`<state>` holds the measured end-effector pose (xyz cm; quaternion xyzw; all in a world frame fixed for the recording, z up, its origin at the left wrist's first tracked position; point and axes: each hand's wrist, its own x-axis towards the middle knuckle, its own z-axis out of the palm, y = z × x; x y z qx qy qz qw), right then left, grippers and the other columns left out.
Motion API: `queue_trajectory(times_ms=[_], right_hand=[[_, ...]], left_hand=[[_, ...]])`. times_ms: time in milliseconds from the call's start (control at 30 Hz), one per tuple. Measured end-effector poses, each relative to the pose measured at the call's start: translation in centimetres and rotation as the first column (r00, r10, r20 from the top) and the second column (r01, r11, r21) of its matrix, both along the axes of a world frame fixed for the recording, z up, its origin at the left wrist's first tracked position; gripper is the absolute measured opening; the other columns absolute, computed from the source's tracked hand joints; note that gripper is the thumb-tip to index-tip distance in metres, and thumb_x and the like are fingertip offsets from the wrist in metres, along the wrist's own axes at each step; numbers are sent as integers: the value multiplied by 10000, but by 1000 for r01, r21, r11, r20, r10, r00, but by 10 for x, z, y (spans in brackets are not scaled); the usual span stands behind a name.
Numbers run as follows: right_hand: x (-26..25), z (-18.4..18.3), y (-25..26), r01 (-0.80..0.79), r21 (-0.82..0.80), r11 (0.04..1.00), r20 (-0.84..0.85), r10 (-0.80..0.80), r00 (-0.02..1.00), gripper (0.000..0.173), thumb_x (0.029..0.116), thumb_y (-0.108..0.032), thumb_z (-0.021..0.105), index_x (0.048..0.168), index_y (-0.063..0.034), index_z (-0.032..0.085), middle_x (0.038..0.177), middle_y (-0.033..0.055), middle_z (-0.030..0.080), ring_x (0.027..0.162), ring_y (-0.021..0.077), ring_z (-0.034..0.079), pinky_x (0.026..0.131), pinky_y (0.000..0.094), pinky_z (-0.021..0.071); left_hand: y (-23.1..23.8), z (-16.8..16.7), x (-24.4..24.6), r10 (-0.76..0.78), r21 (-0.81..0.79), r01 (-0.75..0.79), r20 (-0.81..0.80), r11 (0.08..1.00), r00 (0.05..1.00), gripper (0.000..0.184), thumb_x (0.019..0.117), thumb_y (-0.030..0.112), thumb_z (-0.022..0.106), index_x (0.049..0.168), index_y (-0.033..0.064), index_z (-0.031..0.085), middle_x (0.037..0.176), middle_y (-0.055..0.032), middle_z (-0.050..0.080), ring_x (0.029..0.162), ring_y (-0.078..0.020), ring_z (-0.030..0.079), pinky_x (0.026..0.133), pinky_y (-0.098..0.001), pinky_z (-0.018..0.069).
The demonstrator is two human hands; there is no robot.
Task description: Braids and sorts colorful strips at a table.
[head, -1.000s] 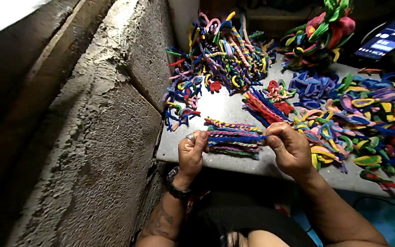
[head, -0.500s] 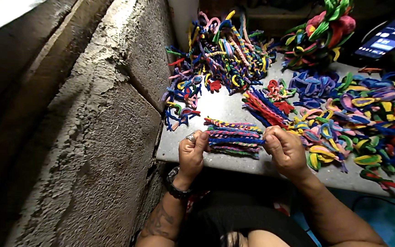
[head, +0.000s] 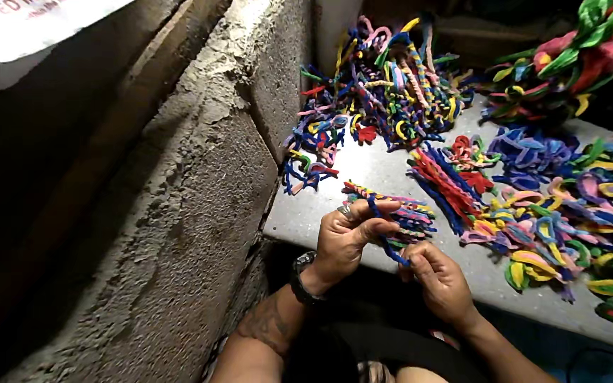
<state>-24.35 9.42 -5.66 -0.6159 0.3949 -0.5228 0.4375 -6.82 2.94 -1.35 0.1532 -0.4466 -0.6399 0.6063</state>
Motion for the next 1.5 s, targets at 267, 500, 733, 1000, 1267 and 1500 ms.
queue_trajectory(times_ms=[267,500,733,1000,1267,1500], right_hand=[[-2,0,5,-189,158,969,58,182,982,263,1084,-359,489,999,-171,652,861,-111,658,786,-49,619,733,143,536],[-3,6,5,-488,303,819,429,340,837,302,1046,-410,549,1095,-202,762,945,-85,738,838,-11,665,771,169,553],[-4,-1,4,-582,258,771,526,393,754,142,998,-293,663,996,-186,756,919,-99,709,845,-16,651,771,172,548],[-5,-1,3,-597,225,770,502,434,749,112,996,-271,667,1022,-187,736,942,-107,695,867,-29,636,787,161,536],[-1,0,1,-247,-5,969,-51,247,968,213,1036,-263,600,955,-76,662,920,-43,626,935,-59,579,855,108,484],[4,-2,1,-159,-104,982,-203,136,970,212,1030,-218,594,952,-29,649,886,30,613,909,-13,584,854,112,473]], left_hand=[[5,7,6,-60,-50,65,95,997,994,220,1035,221,589,1132,112,754,996,34,742,875,-21,684,814,-217,581],[8,7,10,-204,-129,225,155,966,967,190,1014,108,613,1130,91,762,1069,47,745,977,-18,681,893,-223,568],[7,7,14,-304,-138,320,124,937,945,141,985,47,635,1040,87,758,1067,36,737,1042,-25,664,931,-216,546],[3,4,15,-384,-57,385,27,921,923,95,950,41,679,986,87,755,1022,13,741,1017,-47,674,911,-226,547],[3,0,13,-274,26,273,80,962,958,104,897,9,724,896,112,743,926,37,725,934,-29,674,857,-214,555],[3,-1,12,-218,77,212,79,974,973,166,851,-33,745,837,127,700,860,44,692,856,-25,659,802,-206,552]])
